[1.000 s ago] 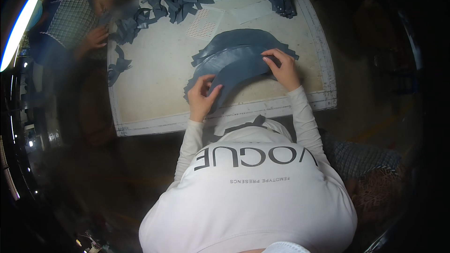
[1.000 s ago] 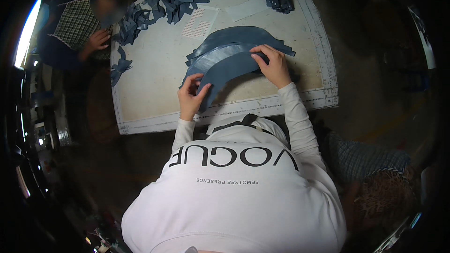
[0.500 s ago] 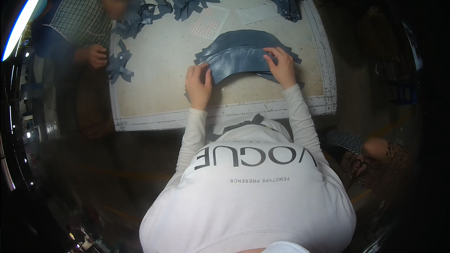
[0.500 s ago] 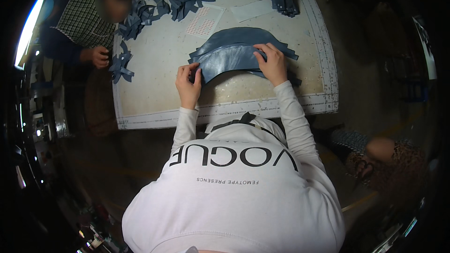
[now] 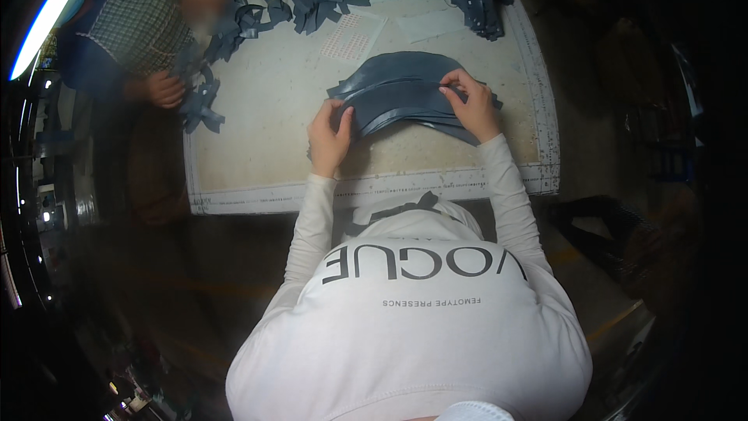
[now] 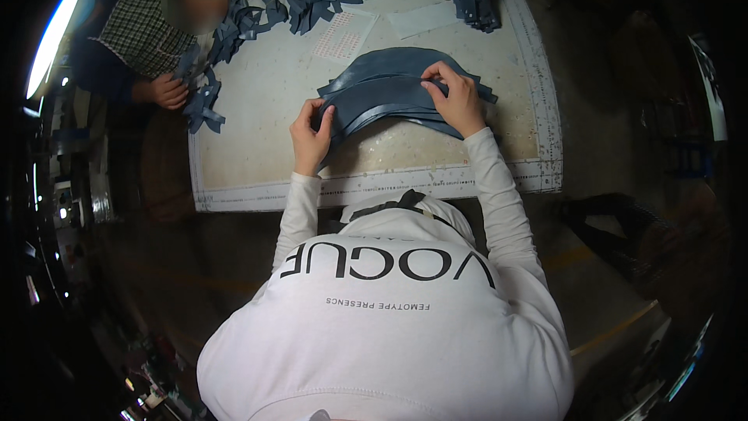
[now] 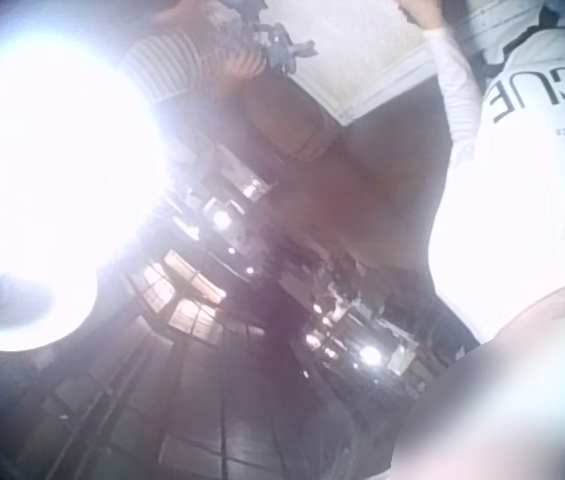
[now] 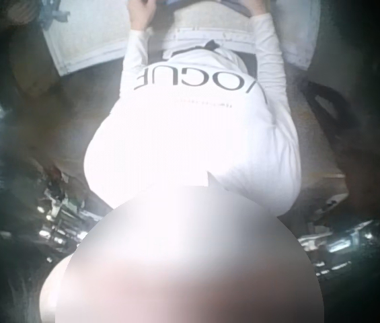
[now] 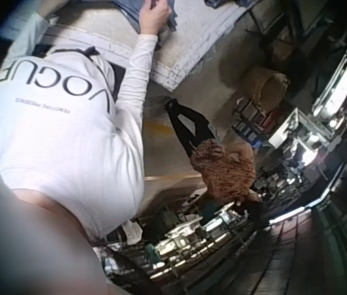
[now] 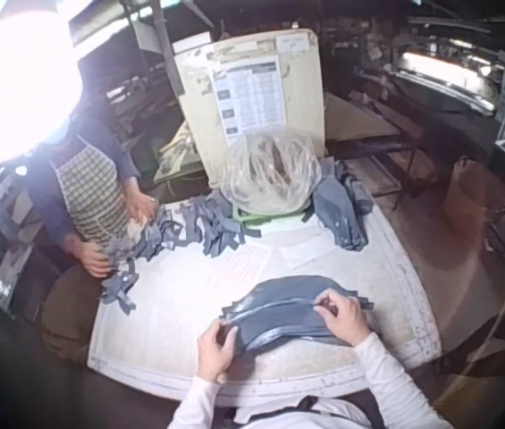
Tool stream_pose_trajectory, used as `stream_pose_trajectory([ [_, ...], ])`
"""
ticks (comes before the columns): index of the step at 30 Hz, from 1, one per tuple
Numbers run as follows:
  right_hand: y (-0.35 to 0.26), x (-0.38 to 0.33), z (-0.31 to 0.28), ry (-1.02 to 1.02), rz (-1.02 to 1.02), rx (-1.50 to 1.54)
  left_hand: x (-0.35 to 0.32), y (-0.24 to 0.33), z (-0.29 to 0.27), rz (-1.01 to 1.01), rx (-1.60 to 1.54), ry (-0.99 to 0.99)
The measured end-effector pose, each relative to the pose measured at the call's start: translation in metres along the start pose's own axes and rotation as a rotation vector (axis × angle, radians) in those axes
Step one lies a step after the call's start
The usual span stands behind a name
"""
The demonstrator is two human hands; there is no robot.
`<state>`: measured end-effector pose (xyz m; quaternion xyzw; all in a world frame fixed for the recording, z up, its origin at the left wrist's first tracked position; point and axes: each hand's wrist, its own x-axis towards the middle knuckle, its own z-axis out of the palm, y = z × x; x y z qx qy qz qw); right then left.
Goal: The person walks to a work table and begins stacking gray fabric pieces. They repeatedly pick up individual pieces, align them, and place them into a growing stack on the table. The task continues with consistent hand movements and no tools used.
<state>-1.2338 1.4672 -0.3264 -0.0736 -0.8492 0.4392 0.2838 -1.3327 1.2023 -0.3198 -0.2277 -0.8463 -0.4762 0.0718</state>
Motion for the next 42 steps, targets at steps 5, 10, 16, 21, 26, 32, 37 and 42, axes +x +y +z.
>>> stream_pose_trajectory([
  [5,0.035,0.042,-0.002,0.046,0.017,0.195,0.061,-0.003,-0.008,-0.044,-0.206,-0.099],
  [10,0.094,0.060,0.007,-0.042,0.318,0.021,0.094,-0.030,0.008,-0.079,-0.005,-0.136],
  [16,0.124,0.056,0.013,-0.117,0.389,-0.157,0.084,-0.040,0.019,-0.010,0.165,-0.133],
  [21,0.126,0.057,0.003,-0.150,0.392,-0.137,0.059,-0.019,0.004,0.118,0.077,-0.040],
  [26,0.091,0.048,-0.005,0.004,0.206,-0.164,0.023,-0.005,-0.007,0.249,0.236,-0.069],
  [32,0.023,0.017,0.000,-0.113,-0.092,-0.193,0.002,-0.002,0.002,0.228,0.275,-0.042],
  [37,0.009,0.011,0.009,-0.064,-0.110,-0.237,0.006,0.001,0.013,0.243,0.292,0.027],
  [42,0.001,0.005,0.007,0.015,-0.154,-0.228,0.001,0.008,0.017,0.223,0.245,0.031],
])
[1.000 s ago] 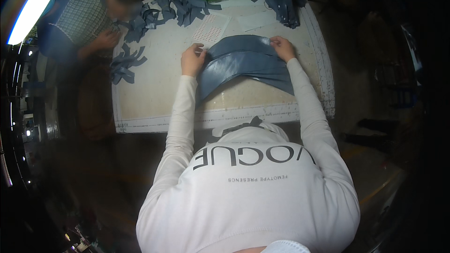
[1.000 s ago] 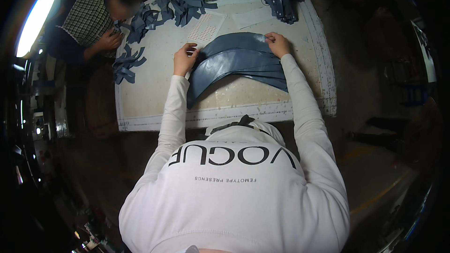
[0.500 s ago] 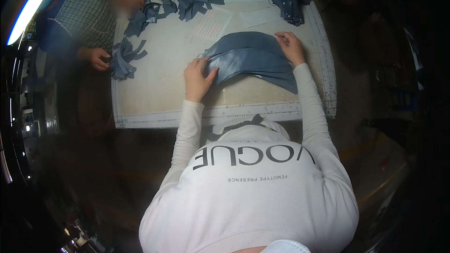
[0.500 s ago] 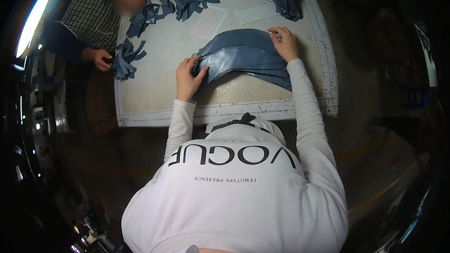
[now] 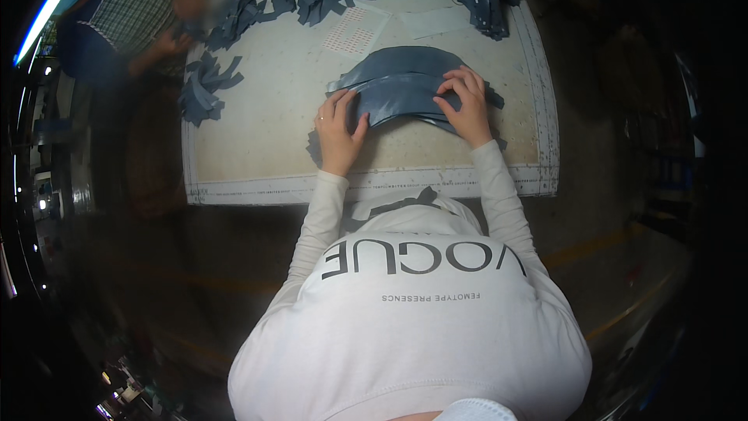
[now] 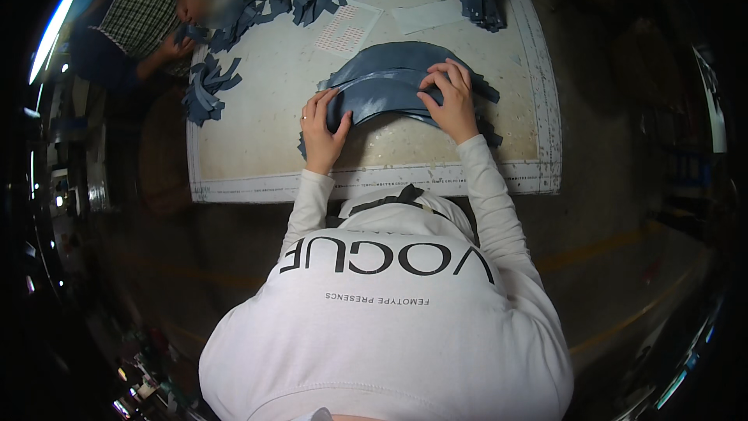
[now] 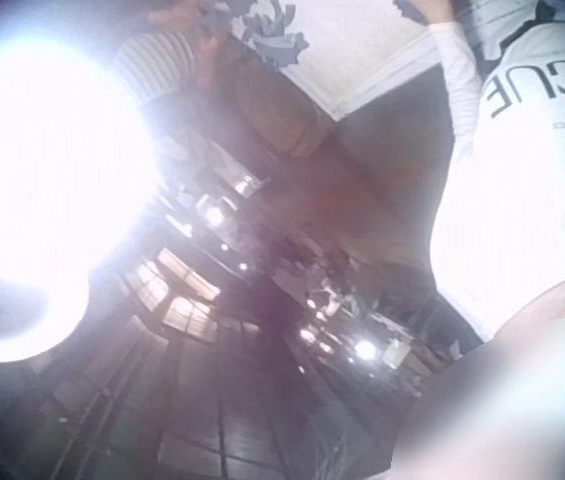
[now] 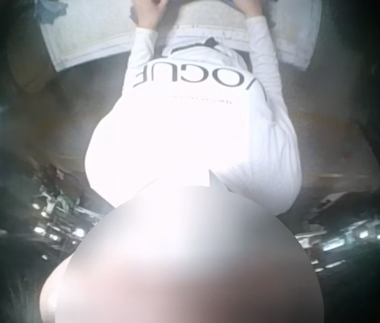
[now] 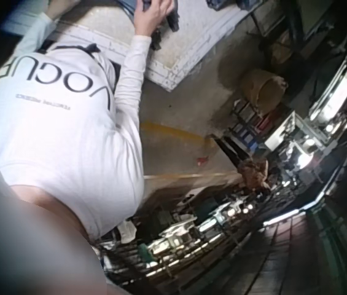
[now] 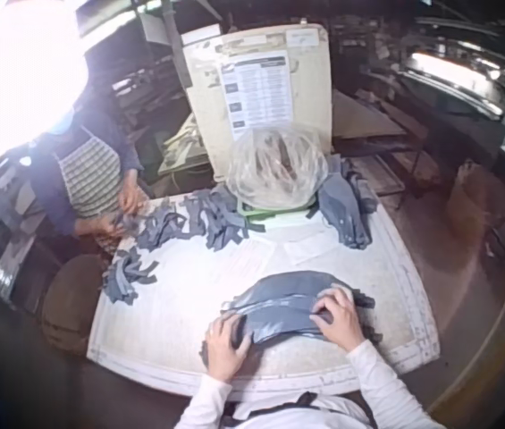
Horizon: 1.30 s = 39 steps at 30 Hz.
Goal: The person walks to a work table and begins stacking gray fabric pieces. They repeatedly pick up individual pieces, align them, and place them into a growing stack on the table. The task continues with consistent hand movements and no tools used.
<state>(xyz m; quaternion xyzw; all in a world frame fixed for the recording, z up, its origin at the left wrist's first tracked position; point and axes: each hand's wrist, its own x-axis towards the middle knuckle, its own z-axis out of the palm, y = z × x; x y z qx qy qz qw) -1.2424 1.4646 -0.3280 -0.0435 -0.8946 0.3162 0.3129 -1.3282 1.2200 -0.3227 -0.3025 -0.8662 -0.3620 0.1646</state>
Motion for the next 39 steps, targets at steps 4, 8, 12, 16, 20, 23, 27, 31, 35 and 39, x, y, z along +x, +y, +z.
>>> stream_pose_trajectory([
  [4,-0.020,-0.008,-0.015,-0.145,0.042,0.266,-0.002,0.006,0.002,-0.010,-0.033,0.058],
  [8,-0.033,-0.017,-0.042,-0.313,0.144,0.508,-0.002,0.000,-0.008,0.055,-0.057,-0.055],
  [12,-0.023,-0.020,-0.067,-0.362,0.251,0.672,-0.005,-0.006,-0.021,0.098,-0.249,-0.194],
  [16,-0.007,-0.023,-0.073,-0.299,0.347,0.760,-0.011,0.005,-0.028,-0.187,-0.545,-0.247],
  [20,0.007,-0.017,-0.053,-0.170,0.359,0.652,0.012,0.004,-0.034,-0.096,-0.482,-0.237],
  [23,0.016,-0.008,-0.034,-0.103,0.343,0.448,0.028,-0.001,-0.039,-0.260,-0.382,-0.316],
  [27,0.017,-0.005,-0.015,-0.073,0.337,0.187,0.039,-0.010,-0.026,-0.331,-0.253,-0.281],
  [31,0.014,-0.008,-0.007,-0.033,0.291,0.089,0.036,-0.021,-0.017,-0.112,-0.091,-0.197],
  [35,0.013,-0.011,-0.008,-0.006,0.273,0.048,0.027,-0.023,-0.016,-0.103,-0.041,-0.199],
  [39,0.009,-0.014,-0.011,0.047,0.253,0.025,0.020,-0.019,-0.023,-0.045,0.007,-0.223],
])
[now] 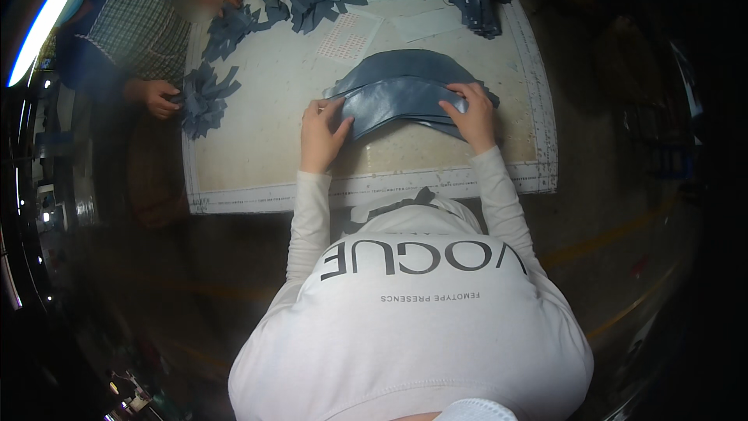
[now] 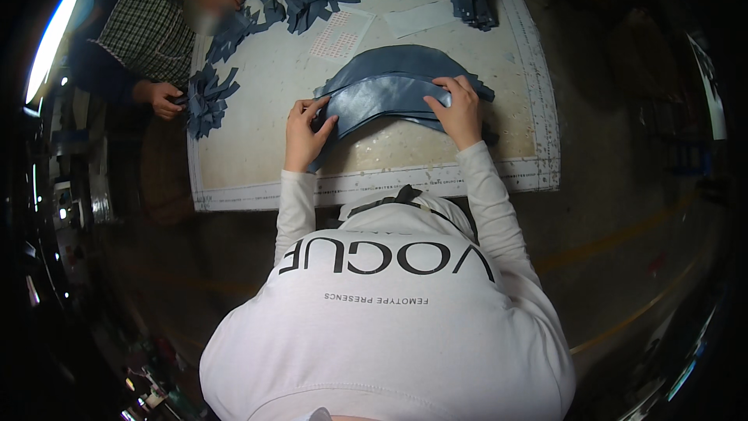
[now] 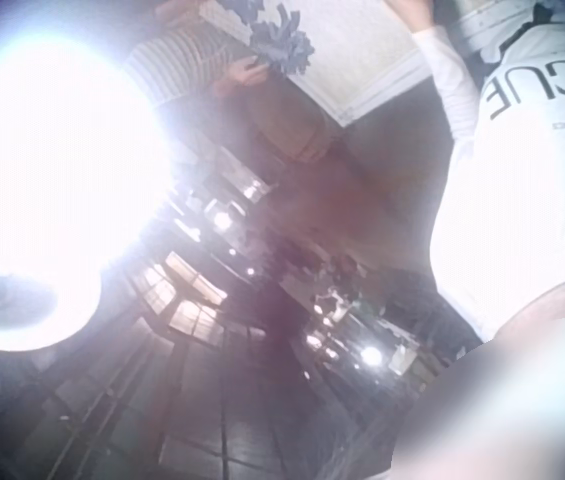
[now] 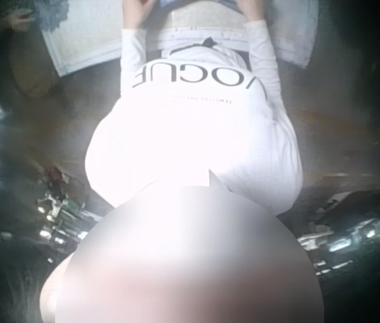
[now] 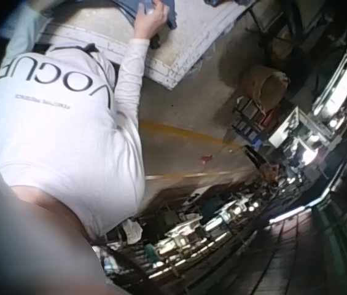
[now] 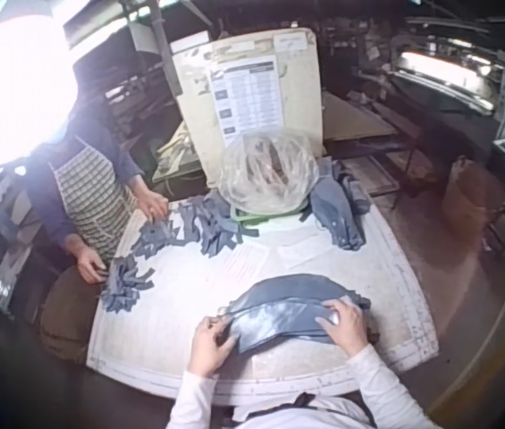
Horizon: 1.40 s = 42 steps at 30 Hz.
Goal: The person walks to a work table and begins stacking gray fabric pieces. They repeatedly pick up individual pieces, align them, and place them into a growing stack on the table. The task continues with consistent hand movements and no tools used.
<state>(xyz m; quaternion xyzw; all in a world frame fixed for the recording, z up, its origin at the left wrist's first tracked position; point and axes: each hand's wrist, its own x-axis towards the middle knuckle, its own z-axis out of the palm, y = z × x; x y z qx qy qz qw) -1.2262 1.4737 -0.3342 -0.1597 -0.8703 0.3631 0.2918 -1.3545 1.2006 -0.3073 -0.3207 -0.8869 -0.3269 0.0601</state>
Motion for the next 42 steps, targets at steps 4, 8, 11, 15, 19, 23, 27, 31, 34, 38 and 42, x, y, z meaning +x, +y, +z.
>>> stream_pose_trajectory([
  [4,-0.006,0.000,-0.004,0.083,-0.118,-0.105,-0.007,0.006,0.001,0.014,0.013,0.039],
  [8,-0.012,0.002,-0.012,0.023,-0.075,0.111,-0.007,0.013,0.006,0.031,0.041,0.078],
  [11,-0.011,0.009,-0.022,-0.010,-0.017,0.226,-0.006,0.018,0.011,0.066,0.077,0.115],
  [15,-0.004,0.025,-0.034,0.002,-0.009,0.280,0.005,0.017,0.010,0.116,0.014,0.099],
  [19,-0.004,0.052,-0.040,-0.012,-0.005,0.333,0.034,0.012,0.007,-0.156,-0.511,-0.138],
  [23,-0.030,0.077,-0.048,-0.150,-0.163,0.203,0.066,0.018,0.019,0.116,-0.373,-0.055],
  [27,-0.073,0.099,-0.052,-0.150,-0.369,0.135,0.101,0.016,0.025,-0.009,-0.787,-0.356],
  [31,-0.085,0.123,-0.069,0.009,-0.367,0.267,0.112,0.003,0.018,-0.176,-1.228,-0.806],
  [34,-0.057,0.134,-0.077,0.065,-0.213,0.373,0.121,-0.015,0.013,-0.184,-1.252,-0.882],
  [38,0.013,0.126,-0.046,0.031,0.044,0.610,0.142,-0.050,0.011,-0.187,-1.107,-0.732],
  [42,0.076,0.092,0.003,-0.280,0.376,0.138,0.138,-0.064,0.035,-0.272,-0.536,-0.577],
])
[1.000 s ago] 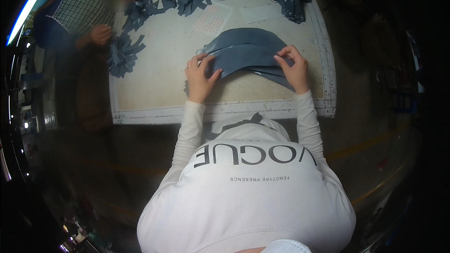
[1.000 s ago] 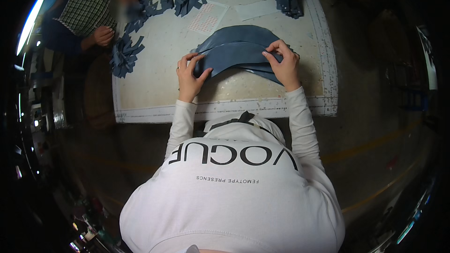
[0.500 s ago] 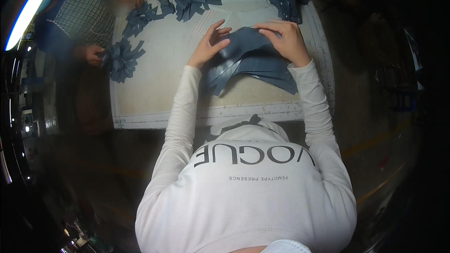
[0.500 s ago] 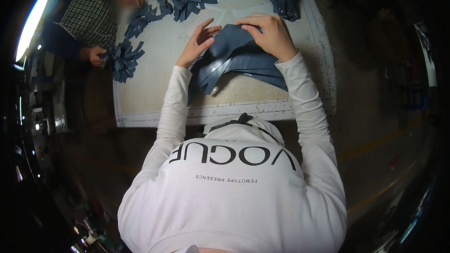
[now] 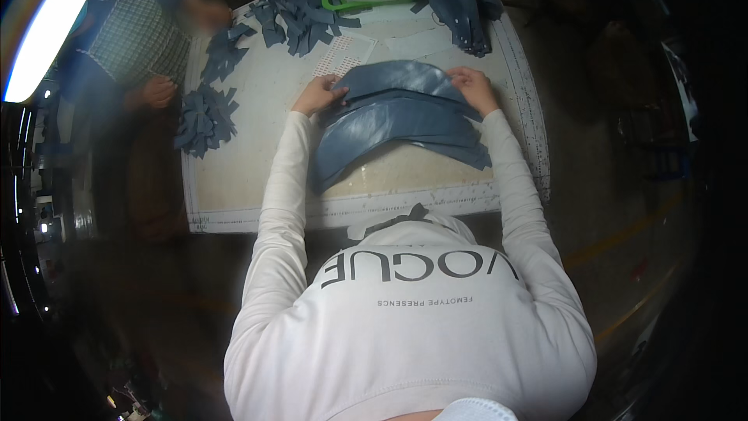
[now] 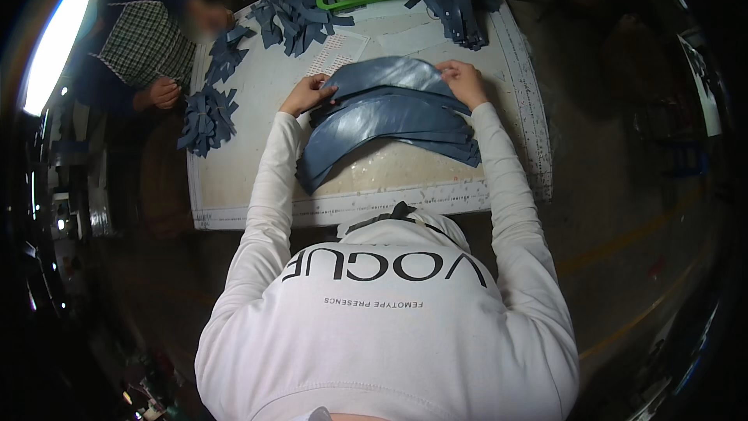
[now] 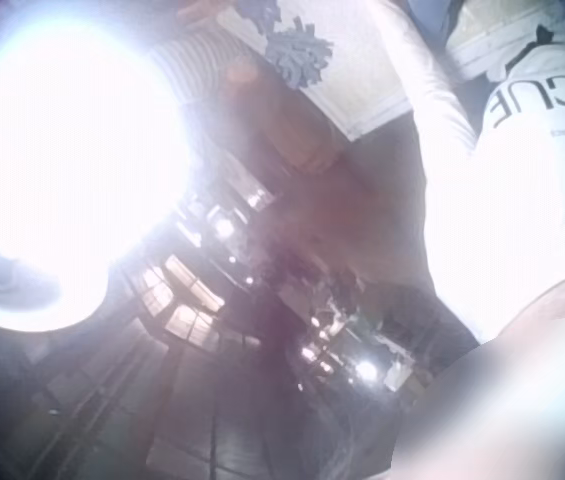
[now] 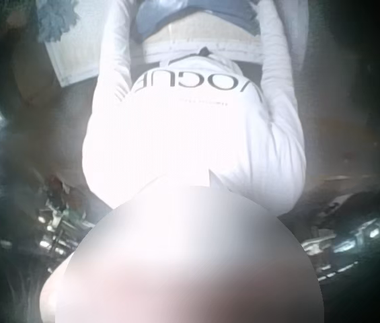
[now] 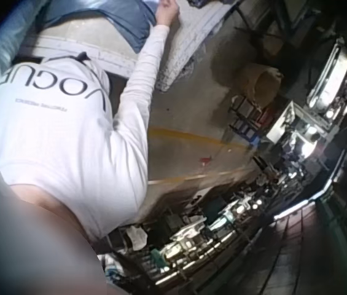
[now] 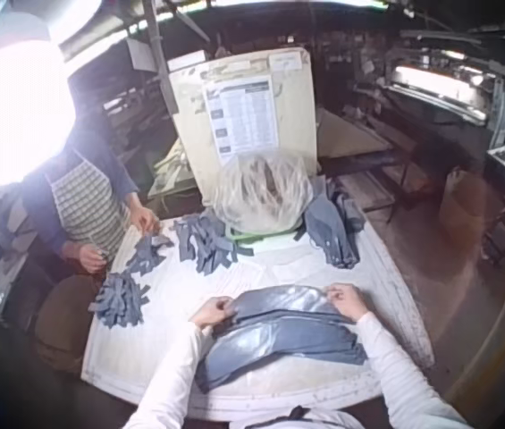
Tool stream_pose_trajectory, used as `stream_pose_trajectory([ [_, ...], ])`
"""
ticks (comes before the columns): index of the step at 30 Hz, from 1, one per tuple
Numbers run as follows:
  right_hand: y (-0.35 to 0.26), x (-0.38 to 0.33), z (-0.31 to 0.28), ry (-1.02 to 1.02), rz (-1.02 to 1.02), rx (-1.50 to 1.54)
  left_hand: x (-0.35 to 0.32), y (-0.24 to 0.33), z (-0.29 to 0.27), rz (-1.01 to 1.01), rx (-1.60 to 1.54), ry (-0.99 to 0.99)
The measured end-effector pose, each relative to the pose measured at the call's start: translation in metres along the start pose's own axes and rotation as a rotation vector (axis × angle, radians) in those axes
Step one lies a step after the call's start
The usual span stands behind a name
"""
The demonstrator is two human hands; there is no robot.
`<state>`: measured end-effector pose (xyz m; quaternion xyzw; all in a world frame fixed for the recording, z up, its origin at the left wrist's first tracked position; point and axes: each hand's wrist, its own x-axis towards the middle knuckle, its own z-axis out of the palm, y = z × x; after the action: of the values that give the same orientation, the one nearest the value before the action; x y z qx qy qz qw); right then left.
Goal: The person walks to a work table and begins stacking gray fabric pieces. They repeatedly pick up individual pieces, align them, and place them into a growing stack on the table. The task continues with consistent hand movements and no tools used.
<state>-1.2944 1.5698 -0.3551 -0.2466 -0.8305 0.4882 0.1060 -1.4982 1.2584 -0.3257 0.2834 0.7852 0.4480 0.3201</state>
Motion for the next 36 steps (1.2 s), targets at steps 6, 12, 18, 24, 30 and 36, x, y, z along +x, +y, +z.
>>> stream_pose_trajectory([
  [6,0.033,-0.014,0.023,0.113,-0.007,-0.051,-0.011,-0.007,0.024,0.012,0.388,0.186],
  [12,0.003,-0.039,0.010,0.255,-0.325,-0.139,-0.050,0.010,0.019,0.322,0.577,0.568],
  [18,-0.036,-0.097,0.030,0.162,-0.511,-0.363,-0.139,0.025,0.060,0.122,0.469,0.543],
  [24,-0.043,-0.101,0.037,0.296,-0.542,-0.416,-0.157,0.016,0.095,0.238,0.571,0.782],
  [30,-0.047,-0.111,0.031,0.264,-0.569,-0.290,-0.159,0.007,0.104,0.265,0.478,0.777],
  [36,-0.034,-0.140,0.024,0.008,-0.386,-0.028,-0.186,-0.005,0.099,0.171,0.055,0.499],
])
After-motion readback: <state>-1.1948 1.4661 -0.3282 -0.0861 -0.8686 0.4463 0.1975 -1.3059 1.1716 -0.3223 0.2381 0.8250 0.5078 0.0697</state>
